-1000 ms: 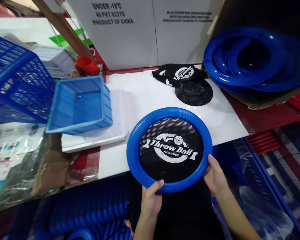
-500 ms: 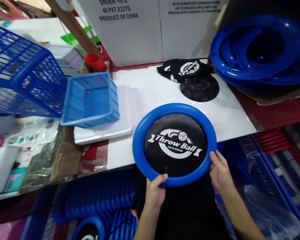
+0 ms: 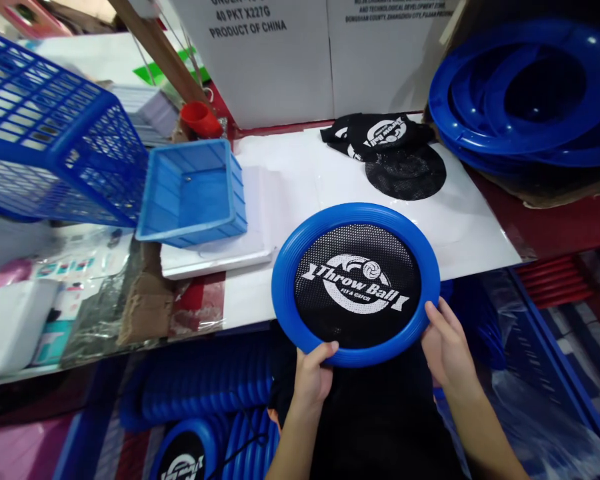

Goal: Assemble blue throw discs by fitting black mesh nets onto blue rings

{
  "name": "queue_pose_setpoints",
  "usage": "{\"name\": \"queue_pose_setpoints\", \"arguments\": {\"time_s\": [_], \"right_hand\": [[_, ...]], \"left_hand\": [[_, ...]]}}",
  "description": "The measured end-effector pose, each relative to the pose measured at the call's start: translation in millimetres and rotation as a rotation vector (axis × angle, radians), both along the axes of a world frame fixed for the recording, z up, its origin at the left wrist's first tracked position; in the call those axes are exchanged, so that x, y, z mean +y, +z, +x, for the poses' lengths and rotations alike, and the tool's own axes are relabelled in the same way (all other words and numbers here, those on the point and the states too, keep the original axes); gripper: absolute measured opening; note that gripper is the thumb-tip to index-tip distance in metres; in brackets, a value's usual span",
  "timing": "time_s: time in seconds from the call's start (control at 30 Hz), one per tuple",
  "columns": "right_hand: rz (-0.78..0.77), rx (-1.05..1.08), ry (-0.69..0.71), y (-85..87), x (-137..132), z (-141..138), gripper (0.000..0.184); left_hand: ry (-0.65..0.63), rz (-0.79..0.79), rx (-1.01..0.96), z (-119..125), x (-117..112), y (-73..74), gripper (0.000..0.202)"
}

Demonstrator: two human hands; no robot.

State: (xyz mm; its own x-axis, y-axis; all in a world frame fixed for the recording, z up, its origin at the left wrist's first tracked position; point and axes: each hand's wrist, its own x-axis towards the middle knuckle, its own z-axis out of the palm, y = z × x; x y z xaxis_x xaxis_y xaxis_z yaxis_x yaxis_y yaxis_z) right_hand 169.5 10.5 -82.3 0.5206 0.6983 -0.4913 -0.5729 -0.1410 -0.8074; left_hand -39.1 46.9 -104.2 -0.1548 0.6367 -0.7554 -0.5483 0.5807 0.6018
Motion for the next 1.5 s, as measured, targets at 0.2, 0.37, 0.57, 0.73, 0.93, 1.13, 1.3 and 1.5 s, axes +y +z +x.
{"name": "queue_pose_setpoints", "arguments": {"time_s": [0.2,0.37,0.57,0.73,0.93,1.13,1.3,1.5], "right_hand": [[-0.032,-0.041,0.029,-0.2,-4,-4,0.054],[-0.071,-0.187,0.028,-12.3,-9,-5,0.057],[-0.079,-0.319,0.053,-23.2,-14,-5,0.059],[-0.165,-0.588,0.053,-17.6,-14,-9,0.073],[-0.187,-0.699,0.114,-10.7,-11,-5,0.082],[-0.152,-0.713,0.145,-15.4,-13,6,0.074],[-0.137,-0.726,0.155,-12.4,-11,7,0.074],[-0.134,-0.643,0.134,-17.0,-9,7,0.077]], "left_hand": [[-0.016,-0.029,0.024,-8,1,2.5,0.071],[-0.012,-0.046,0.030,-10,0,3.0,0.064],[-0.011,-0.040,0.043,-8,-1,2.4,0.057],[-0.002,-0.053,0.036,-8,-1,5.8,0.050],[-0.016,-0.023,0.040,-8,-2,2.9,0.055],[-0.015,-0.017,0.029,-8,-3,2.4,0.046],[-0.003,-0.038,0.019,-6,-1,7.3,0.043],[-0.001,-0.042,0.008,-4,1,12.8,0.045]]}}
